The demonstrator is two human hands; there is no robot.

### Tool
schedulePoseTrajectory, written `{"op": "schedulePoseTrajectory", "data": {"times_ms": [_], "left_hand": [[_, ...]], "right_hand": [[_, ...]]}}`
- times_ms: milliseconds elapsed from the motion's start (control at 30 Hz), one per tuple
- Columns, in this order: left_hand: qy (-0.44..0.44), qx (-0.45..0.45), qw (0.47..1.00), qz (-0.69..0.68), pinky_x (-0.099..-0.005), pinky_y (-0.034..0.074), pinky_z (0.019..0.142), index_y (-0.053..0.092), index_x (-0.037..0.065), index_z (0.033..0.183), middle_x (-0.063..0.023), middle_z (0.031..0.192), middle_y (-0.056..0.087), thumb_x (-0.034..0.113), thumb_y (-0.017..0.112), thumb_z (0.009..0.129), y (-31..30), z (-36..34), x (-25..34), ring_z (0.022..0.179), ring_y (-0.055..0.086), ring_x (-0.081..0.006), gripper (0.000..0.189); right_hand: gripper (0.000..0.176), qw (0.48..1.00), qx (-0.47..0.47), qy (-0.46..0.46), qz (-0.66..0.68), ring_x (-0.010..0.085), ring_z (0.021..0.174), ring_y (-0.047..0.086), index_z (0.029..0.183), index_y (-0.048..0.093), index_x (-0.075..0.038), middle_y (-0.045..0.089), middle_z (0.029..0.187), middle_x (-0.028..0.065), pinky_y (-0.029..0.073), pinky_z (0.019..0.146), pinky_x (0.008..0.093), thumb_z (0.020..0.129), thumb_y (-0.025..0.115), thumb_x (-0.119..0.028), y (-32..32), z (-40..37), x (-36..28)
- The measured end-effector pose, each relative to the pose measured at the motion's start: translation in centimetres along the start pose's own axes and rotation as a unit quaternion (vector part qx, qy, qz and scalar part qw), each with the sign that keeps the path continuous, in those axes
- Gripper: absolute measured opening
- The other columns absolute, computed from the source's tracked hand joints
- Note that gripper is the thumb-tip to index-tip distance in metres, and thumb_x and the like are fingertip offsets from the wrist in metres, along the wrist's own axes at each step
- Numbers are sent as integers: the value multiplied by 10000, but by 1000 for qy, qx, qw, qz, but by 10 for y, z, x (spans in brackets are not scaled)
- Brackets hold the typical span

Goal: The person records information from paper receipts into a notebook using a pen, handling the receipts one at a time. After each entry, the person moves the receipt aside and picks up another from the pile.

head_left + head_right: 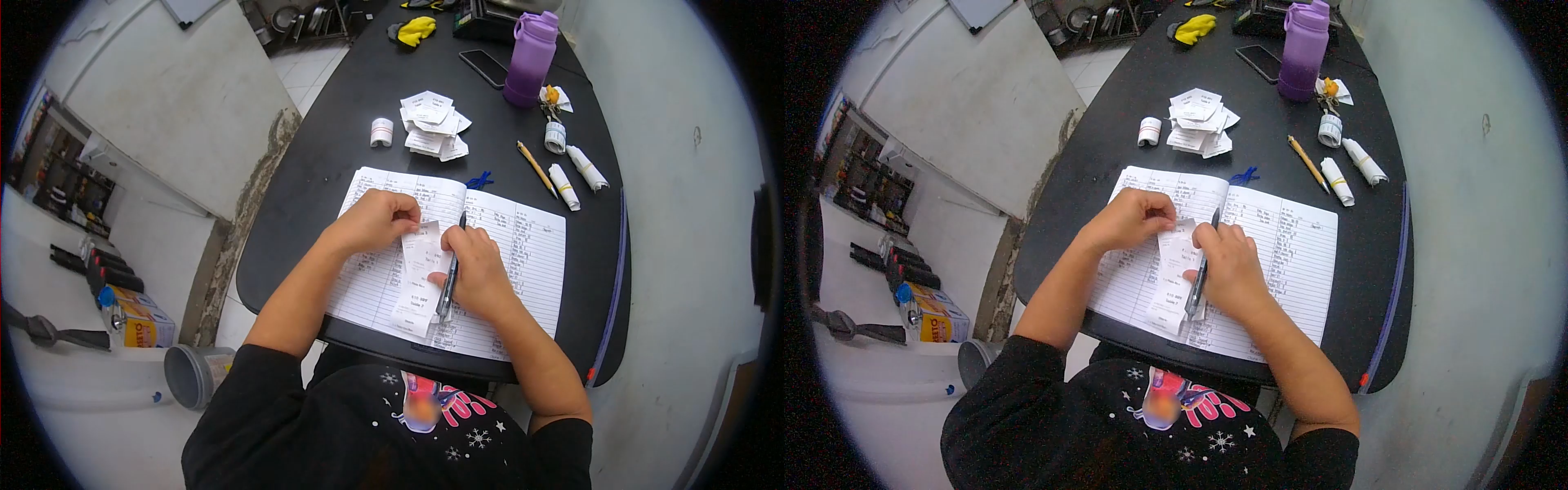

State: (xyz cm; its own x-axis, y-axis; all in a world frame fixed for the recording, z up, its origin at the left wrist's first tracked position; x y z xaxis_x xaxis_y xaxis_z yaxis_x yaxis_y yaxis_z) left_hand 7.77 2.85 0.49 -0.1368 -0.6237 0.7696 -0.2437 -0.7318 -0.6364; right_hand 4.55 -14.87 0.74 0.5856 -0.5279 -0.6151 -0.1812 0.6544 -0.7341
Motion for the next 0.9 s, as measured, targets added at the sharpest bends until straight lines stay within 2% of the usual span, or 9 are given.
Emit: {"op": "schedulePoseTrajectory", "data": {"times_ms": [133,233,333,433,533,633,667,767,900], "left_hand": [[6,7,1000,16,-292,474,654,642,15,837,-123,755,654,56,664,755,-4,0,-2,689,617,-192,94],[5,32,998,59,-266,472,649,644,9,821,-90,723,645,37,674,755,-10,2,-8,675,592,-131,78],[-40,36,997,62,-315,476,672,631,13,842,-123,801,644,68,684,729,-15,1,-14,732,612,-228,136],[164,254,924,233,-286,469,664,622,16,882,-85,839,613,51,720,701,-27,-10,13,724,572,-174,209],[28,110,989,93,-323,469,703,594,36,968,-98,904,581,94,765,648,-25,-13,16,784,567,-220,367],[9,-36,994,101,-355,466,733,568,59,1025,-113,908,577,146,811,588,-5,-22,25,820,572,-259,507],[12,-43,991,125,-359,459,763,545,72,1040,-111,910,559,169,845,531,3,-22,24,862,561,-274,598],[31,-52,985,162,-348,453,784,540,67,1017,-105,929,542,154,846,528,16,-21,23,889,551,-273,584],[45,-46,989,132,-355,447,827,515,82,1031,-107,990,528,169,826,575,15,-20,20,962,531,-285,558]], "right_hand": [[362,997,11,13,73,301,750,497,838,447,-50,498,783,119,397,682,369,625,737,-14,3,1,6],[302,992,31,36,120,293,688,506,812,438,-36,494,749,123,409,636,351,663,692,28,3,2,10],[269,988,52,43,137,281,654,508,800,444,-30,498,730,122,414,609,336,681,677,34,2,2,13],[263,989,53,49,132,320,718,512,811,448,-40,512,741,132,413,645,377,686,677,1,-3,3,14],[284,993,51,37,97,330,757,510,826,464,-61,523,750,123,405,671,400,673,703,-53,-5,4,14],[302,997,71,-22,34,314,766,504,837,481,-82,530,751,103,393,683,400,662,727,-100,0,3,8],[306,996,81,-48,11,309,769,501,840,486,-89,532,752,97,389,688,400,659,732,-114,2,2,6],[309,997,62,-37,9,293,790,498,857,494,-98,532,752,84,378,708,397,660,731,-124,6,2,6],[279,996,62,-2,63,218,697,516,827,501,-65,540,747,64,406,651,308,655,713,-11,4,4,14]]}}
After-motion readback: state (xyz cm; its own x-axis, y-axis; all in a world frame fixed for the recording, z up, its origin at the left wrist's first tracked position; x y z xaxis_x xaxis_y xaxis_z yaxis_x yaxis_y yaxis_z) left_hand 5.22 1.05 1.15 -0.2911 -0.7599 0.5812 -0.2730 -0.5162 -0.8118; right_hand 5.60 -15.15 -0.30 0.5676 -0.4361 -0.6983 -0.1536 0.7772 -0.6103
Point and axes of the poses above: each hand's wrist, its own z-axis towards the middle knuckle, its own y-axis out of the palm, x = y × z, the point moved 4 cm from there along z, towards the middle knuckle
